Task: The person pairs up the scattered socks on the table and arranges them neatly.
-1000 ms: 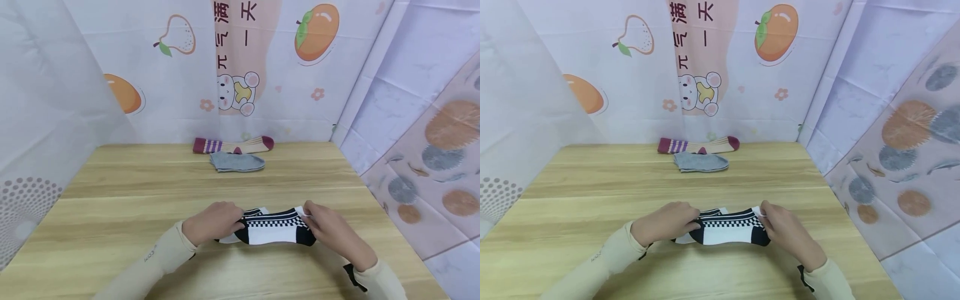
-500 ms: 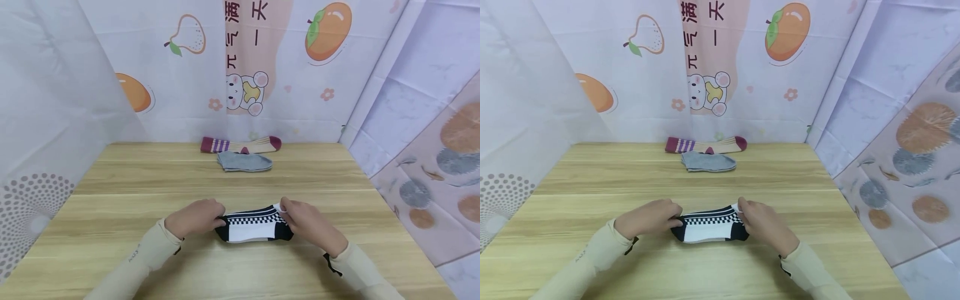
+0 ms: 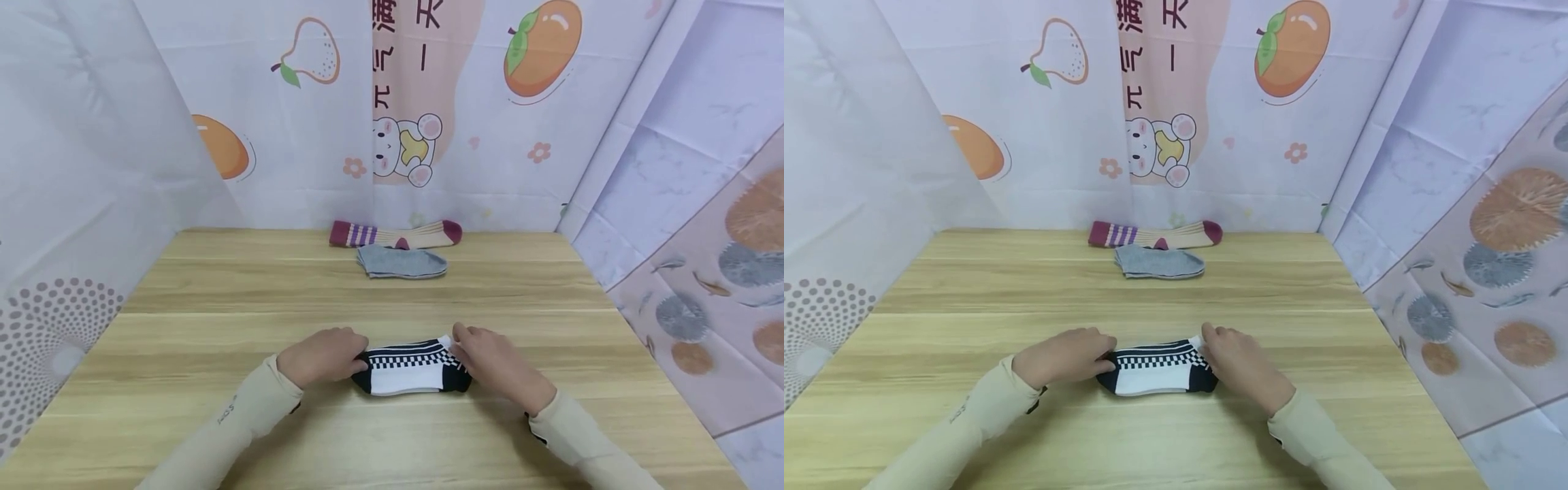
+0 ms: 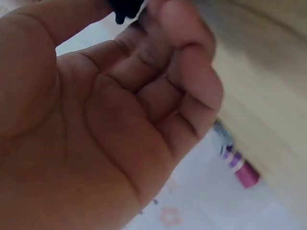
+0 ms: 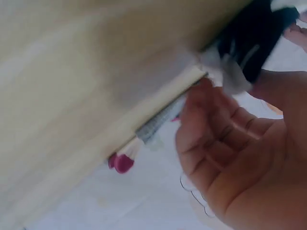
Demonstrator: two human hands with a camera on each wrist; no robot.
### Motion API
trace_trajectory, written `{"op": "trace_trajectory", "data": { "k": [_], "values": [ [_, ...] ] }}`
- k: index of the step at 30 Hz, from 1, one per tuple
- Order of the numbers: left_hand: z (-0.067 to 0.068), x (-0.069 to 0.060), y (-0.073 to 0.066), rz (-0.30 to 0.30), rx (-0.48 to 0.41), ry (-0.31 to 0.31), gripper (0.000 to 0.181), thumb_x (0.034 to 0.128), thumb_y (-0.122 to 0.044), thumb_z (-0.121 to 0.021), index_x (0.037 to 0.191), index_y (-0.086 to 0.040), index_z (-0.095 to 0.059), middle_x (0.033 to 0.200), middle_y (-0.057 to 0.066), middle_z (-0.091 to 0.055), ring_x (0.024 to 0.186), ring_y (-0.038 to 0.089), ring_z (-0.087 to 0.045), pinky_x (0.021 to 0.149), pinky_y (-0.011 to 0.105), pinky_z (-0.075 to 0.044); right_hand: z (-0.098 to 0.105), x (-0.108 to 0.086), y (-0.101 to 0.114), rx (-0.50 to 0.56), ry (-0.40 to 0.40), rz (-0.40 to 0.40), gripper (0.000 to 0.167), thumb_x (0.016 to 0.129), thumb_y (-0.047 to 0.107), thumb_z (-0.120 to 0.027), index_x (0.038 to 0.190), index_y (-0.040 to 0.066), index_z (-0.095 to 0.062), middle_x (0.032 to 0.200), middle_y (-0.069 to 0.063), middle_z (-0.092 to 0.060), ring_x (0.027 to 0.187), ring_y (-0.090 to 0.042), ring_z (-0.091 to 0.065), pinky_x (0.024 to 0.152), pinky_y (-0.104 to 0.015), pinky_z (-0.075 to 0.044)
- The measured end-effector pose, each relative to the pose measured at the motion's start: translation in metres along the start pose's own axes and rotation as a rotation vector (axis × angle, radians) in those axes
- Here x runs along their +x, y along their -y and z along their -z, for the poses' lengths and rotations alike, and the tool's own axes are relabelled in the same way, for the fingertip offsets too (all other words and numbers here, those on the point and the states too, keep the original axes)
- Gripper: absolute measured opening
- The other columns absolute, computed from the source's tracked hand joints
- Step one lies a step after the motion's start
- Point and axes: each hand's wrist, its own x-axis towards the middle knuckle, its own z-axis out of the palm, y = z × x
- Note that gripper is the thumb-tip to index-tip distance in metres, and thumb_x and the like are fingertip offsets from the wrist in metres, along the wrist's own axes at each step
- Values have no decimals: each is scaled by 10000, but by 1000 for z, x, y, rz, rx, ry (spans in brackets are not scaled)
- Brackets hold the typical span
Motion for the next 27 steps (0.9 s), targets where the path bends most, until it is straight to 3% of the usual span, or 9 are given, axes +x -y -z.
{"op": "trace_trajectory", "data": {
  "k": [4,8,11,15,27],
  "values": [
    [3,-6,-13,-44,142,-140,230,935,-241,-705,1054,-50,-655,831,41,-615,734,170,-567,652,337,-514,8,-7,5,-44,-70,-3,185,911,169,-731,998,60,-608,812,-37,-609,736,-196,-562,622,-343,-502],
    [1,-16,-34,-208,241,-293,270,934,-235,-686,1120,-41,-666,977,73,-650,862,207,-606,730,354,-550,13,-15,19,-57,-119,147,260,877,146,-756,1087,23,-664,1042,-130,-680,948,-282,-632,807,-399,-552],
    [-9,-25,-48,-284,241,-272,246,954,-276,-656,1096,-76,-671,1011,47,-642,917,195,-602,774,343,-543,13,-22,32,-28,-50,232,305,905,164,-721,1174,32,-665,1183,-162,-657,1098,-319,-619,920,-433,-527],
    [-23,-30,-54,-300,273,-235,186,958,-285,-640,1016,-112,-676,955,20,-605,914,188,-572,744,319,-529,7,-29,41,-5,68,232,323,964,198,-647,1261,71,-653,1297,-178,-610,1221,-339,-562,1002,-455,-480],
    [-32,-23,-49,-355,305,-247,179,951,-250,-631,1001,-89,-692,930,26,-587,923,194,-549,843,335,-503,4,-27,41,-20,59,246,275,960,193,-649,1207,73,-670,1199,-162,-632,1140,-308,-582,962,-427,-506]
  ]
}}
